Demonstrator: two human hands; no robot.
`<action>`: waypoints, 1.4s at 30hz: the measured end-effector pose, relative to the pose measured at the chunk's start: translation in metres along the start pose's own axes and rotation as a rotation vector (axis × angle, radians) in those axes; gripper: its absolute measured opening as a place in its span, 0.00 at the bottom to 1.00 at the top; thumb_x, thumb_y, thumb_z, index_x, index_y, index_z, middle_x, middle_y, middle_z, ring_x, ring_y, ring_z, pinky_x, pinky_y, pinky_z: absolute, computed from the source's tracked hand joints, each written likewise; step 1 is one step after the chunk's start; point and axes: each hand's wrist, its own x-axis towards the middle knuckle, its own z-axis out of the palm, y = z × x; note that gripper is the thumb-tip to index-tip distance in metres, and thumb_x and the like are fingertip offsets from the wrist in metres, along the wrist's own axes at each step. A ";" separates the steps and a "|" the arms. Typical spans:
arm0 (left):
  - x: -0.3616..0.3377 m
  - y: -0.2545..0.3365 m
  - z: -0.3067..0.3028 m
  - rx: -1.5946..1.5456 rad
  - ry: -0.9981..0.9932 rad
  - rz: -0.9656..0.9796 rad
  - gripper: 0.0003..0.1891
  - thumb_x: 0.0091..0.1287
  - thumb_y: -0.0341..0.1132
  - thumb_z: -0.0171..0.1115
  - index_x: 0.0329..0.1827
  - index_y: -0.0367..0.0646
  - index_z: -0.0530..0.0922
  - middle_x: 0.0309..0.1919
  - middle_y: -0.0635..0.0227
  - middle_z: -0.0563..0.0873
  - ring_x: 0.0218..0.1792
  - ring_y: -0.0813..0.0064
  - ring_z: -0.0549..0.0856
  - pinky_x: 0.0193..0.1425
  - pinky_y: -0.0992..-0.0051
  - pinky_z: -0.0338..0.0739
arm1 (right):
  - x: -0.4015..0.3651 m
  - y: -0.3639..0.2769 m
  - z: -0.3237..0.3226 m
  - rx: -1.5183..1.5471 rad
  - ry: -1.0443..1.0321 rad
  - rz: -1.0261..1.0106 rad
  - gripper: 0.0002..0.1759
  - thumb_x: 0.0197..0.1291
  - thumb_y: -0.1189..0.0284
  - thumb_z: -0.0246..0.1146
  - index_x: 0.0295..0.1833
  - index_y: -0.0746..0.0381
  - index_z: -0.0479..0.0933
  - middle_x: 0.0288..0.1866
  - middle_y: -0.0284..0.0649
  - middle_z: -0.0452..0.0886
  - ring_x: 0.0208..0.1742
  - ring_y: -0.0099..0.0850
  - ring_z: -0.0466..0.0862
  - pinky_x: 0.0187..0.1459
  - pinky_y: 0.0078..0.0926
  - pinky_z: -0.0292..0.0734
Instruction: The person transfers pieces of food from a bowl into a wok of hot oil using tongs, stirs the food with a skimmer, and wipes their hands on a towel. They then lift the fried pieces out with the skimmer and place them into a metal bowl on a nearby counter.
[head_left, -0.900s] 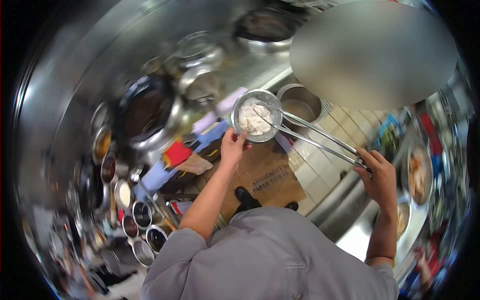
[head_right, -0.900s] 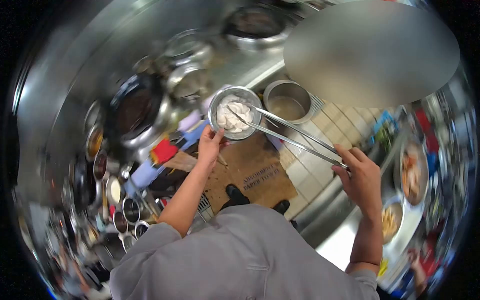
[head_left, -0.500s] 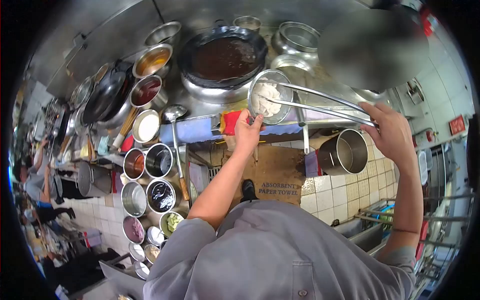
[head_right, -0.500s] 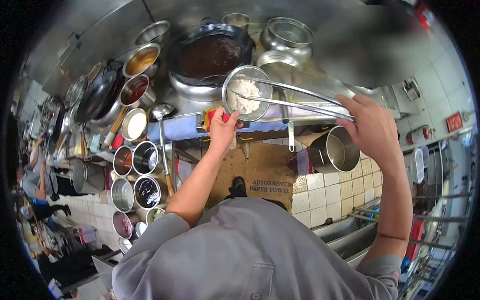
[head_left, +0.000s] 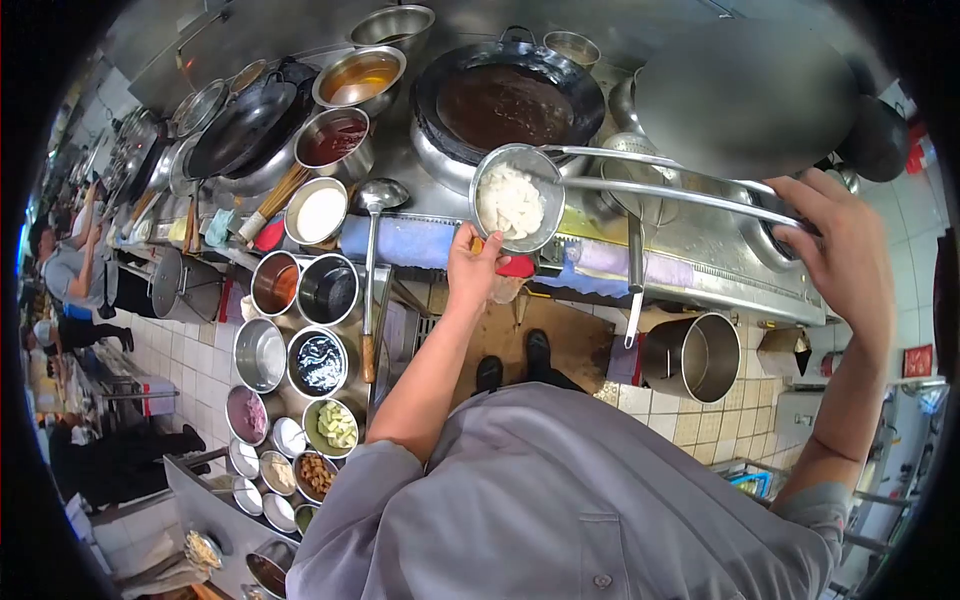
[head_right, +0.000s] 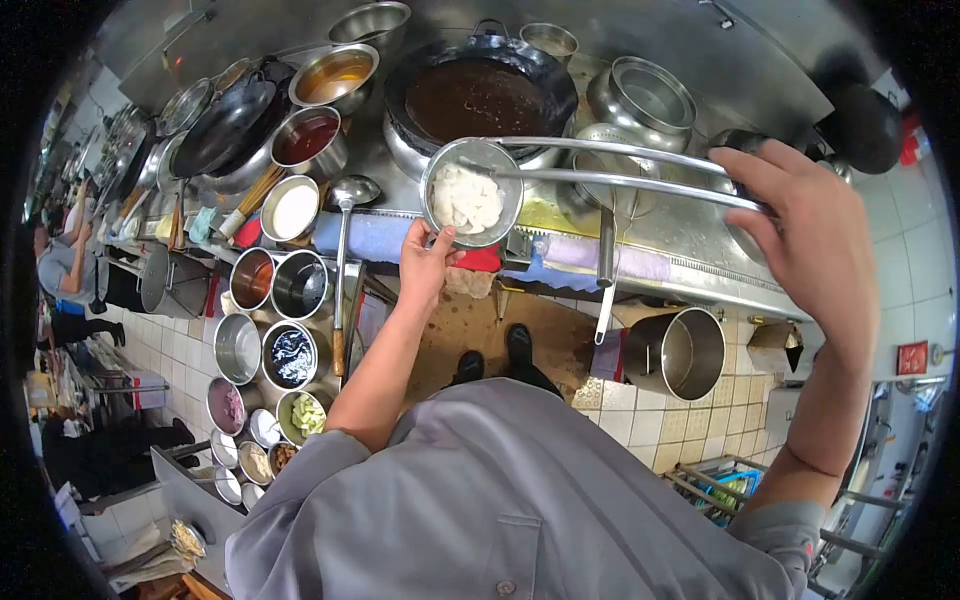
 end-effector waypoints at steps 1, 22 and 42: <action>0.002 0.001 0.003 0.034 0.000 0.034 0.04 0.64 0.28 0.55 0.33 0.42 0.69 0.36 0.70 0.77 0.31 0.83 0.78 0.32 0.81 0.79 | 0.006 0.003 0.005 -0.015 -0.039 0.000 0.19 0.45 0.73 0.62 0.47 0.59 0.75 0.33 0.40 0.74 0.33 0.42 0.76 0.33 0.36 0.69; 0.008 -0.005 0.054 -0.233 0.244 0.017 0.05 0.64 0.31 0.56 0.38 0.46 0.68 0.35 0.70 0.79 0.31 0.77 0.80 0.35 0.77 0.78 | 0.066 0.144 0.004 0.065 0.315 -0.427 0.17 0.47 0.65 0.66 0.44 0.59 0.79 0.31 0.40 0.80 0.28 0.30 0.80 0.28 0.24 0.74; -0.035 0.012 -0.053 -0.218 0.403 -0.055 0.07 0.64 0.34 0.56 0.30 0.46 0.68 0.29 0.71 0.79 0.24 0.82 0.78 0.28 0.82 0.77 | 0.228 0.034 0.195 0.092 -0.117 0.177 0.22 0.53 0.61 0.61 0.55 0.51 0.72 0.50 0.42 0.78 0.51 0.41 0.77 0.49 0.37 0.72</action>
